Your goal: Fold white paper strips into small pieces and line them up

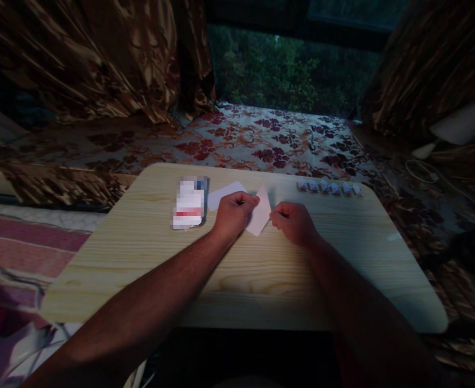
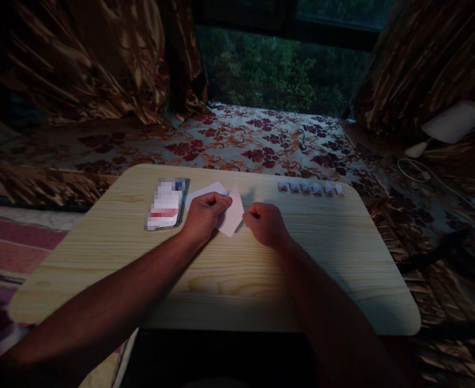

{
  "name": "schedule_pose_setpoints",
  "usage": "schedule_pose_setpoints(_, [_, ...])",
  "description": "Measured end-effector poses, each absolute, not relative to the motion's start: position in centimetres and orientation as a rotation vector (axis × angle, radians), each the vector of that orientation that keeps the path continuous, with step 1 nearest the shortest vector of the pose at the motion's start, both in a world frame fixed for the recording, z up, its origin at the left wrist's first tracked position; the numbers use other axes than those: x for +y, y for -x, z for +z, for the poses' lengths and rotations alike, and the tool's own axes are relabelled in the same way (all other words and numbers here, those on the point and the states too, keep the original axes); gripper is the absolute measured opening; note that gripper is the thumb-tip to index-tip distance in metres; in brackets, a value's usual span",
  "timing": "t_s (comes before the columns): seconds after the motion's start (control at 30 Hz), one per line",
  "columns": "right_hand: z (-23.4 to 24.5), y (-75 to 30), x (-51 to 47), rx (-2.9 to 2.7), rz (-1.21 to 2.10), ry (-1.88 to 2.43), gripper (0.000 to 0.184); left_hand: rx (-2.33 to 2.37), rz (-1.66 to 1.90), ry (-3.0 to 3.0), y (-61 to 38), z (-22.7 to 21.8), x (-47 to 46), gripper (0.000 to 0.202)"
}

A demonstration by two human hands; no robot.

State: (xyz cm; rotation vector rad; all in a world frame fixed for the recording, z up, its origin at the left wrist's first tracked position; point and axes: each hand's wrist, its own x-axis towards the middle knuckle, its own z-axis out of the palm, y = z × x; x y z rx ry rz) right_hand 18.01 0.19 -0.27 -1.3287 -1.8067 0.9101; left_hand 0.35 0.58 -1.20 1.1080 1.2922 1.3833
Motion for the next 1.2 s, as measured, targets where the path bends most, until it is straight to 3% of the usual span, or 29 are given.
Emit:
schedule_pose_setpoints(0.17, [0.2,-17.8,0.1,-1.723,1.032,1.307,0.022,1.251,1.355,-1.099,-0.5,-0.9,0.4,0.026])
schedule_pose_setpoints(0.37, [0.6,-17.6,-0.2,-1.795,0.914,1.318,0.032,1.186,1.337,-1.179,-0.7,-1.0,0.3,0.022])
schedule_pose_setpoints(0.63, [0.3,-17.9,-0.1,-1.850,0.949,1.266,0.028,1.060,1.167,-1.078,-0.6,-0.4,0.1,0.036])
schedule_pose_setpoints(0.9, [0.3,-17.8,-0.4,-1.904,1.000,1.215,0.027,0.914,1.162,-1.065,-0.6,-0.1,-0.1,0.022])
schedule_pose_setpoints(1.2, [0.2,-17.7,-0.5,-1.915,1.039,1.226,0.022,0.962,1.119,-1.143,-0.4,-0.3,0.0,0.022])
